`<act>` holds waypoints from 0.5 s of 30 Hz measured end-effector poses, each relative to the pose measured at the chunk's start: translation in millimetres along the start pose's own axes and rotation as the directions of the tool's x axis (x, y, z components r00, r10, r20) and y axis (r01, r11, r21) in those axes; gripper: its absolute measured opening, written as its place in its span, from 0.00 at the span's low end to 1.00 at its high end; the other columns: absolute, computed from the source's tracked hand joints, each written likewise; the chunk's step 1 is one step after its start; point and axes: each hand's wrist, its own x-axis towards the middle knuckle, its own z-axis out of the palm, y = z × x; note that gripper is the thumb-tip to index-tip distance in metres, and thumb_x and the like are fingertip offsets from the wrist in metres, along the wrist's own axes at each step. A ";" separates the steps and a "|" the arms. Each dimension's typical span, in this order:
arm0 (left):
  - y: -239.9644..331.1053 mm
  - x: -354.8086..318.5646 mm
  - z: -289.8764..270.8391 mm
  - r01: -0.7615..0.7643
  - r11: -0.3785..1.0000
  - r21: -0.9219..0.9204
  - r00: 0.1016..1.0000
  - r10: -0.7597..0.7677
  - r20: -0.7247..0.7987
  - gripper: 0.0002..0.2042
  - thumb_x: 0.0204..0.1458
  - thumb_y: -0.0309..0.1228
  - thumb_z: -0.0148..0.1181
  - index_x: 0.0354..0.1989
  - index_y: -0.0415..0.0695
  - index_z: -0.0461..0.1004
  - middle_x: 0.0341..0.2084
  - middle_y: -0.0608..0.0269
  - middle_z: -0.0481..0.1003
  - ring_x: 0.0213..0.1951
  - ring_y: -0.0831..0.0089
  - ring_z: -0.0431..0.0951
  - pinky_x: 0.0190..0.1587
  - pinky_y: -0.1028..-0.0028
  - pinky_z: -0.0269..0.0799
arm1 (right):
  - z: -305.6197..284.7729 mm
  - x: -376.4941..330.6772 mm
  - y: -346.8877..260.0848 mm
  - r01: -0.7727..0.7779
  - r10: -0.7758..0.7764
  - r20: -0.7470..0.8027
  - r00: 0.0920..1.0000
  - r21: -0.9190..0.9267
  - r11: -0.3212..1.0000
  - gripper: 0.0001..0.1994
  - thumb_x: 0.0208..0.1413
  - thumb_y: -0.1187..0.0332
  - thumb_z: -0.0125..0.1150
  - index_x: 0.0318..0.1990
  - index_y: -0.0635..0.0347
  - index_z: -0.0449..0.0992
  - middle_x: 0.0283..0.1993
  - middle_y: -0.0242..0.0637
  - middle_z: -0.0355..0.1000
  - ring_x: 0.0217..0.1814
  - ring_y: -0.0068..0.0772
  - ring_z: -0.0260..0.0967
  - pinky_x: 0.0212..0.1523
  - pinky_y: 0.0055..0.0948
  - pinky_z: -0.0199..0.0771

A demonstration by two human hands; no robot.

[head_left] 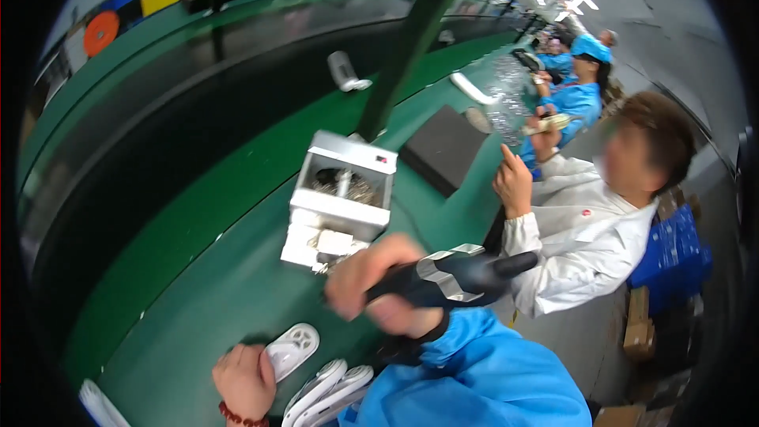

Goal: Assembling plastic product components using an electric screwdriver on a manufacturing conveyor line.

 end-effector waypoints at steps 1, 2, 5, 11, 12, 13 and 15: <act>0.5 7.9 1.6 -0.030 0.999 -0.042 1.000 0.030 -0.008 0.01 0.48 0.24 0.58 0.27 0.43 0.74 0.21 0.56 0.71 0.24 0.52 0.72 0.28 0.58 0.66 | -6.0 2.2 -3.6 0.048 -0.047 -0.069 0.996 0.012 0.999 0.13 0.55 0.68 0.64 0.40 0.59 0.64 0.28 0.37 0.70 0.28 0.29 0.69 0.31 0.30 0.72; 0.5 12.1 1.3 -0.052 0.995 -0.081 0.999 0.051 -0.015 0.00 0.48 0.24 0.59 0.27 0.43 0.75 0.21 0.56 0.72 0.24 0.53 0.73 0.28 0.59 0.66 | -10.3 4.4 -6.6 0.089 -0.085 -0.141 0.986 0.025 0.996 0.14 0.57 0.66 0.63 0.41 0.60 0.63 0.27 0.38 0.69 0.26 0.30 0.68 0.30 0.32 0.72; 2.3 18.2 2.0 -0.040 0.995 -0.089 0.999 0.040 0.003 0.01 0.47 0.25 0.61 0.27 0.43 0.75 0.21 0.59 0.71 0.24 0.57 0.73 0.29 0.63 0.68 | -25.5 14.6 -15.4 0.120 -0.129 -0.161 0.978 -0.065 0.991 0.15 0.59 0.61 0.60 0.42 0.59 0.61 0.25 0.39 0.67 0.22 0.31 0.66 0.26 0.33 0.71; -2.2 13.6 -0.9 -0.012 0.997 -0.081 1.000 0.014 0.020 0.01 0.47 0.25 0.61 0.27 0.42 0.75 0.21 0.60 0.72 0.23 0.59 0.73 0.28 0.64 0.68 | -23.6 22.0 2.8 0.049 -0.081 -0.135 0.987 -0.220 0.974 0.16 0.60 0.54 0.57 0.40 0.56 0.63 0.21 0.33 0.64 0.17 0.27 0.62 0.22 0.30 0.66; -2.8 13.5 -1.4 -0.012 0.997 -0.081 1.000 0.014 0.025 0.01 0.46 0.25 0.61 0.27 0.42 0.75 0.21 0.60 0.72 0.22 0.59 0.73 0.28 0.64 0.67 | -23.5 21.4 6.7 0.045 -0.066 -0.135 0.989 -0.156 0.987 0.15 0.60 0.57 0.59 0.40 0.57 0.62 0.22 0.36 0.66 0.19 0.28 0.64 0.24 0.31 0.68; -3.6 13.4 -1.4 -0.010 0.996 -0.084 1.000 0.013 0.028 0.01 0.46 0.25 0.61 0.27 0.42 0.75 0.21 0.60 0.72 0.22 0.59 0.73 0.28 0.64 0.67 | -23.5 21.0 10.0 0.040 -0.052 -0.134 0.990 -0.092 0.995 0.16 0.60 0.60 0.61 0.41 0.59 0.61 0.23 0.39 0.67 0.21 0.30 0.66 0.26 0.32 0.71; -5.0 13.2 -1.0 -0.018 0.996 -0.091 1.000 0.021 0.024 0.01 0.46 0.25 0.61 0.27 0.42 0.75 0.21 0.60 0.72 0.22 0.59 0.73 0.28 0.64 0.67 | -23.3 21.4 14.7 0.036 -0.050 -0.130 0.990 -0.113 0.993 0.16 0.60 0.61 0.61 0.41 0.59 0.61 0.23 0.39 0.67 0.21 0.30 0.66 0.27 0.32 0.71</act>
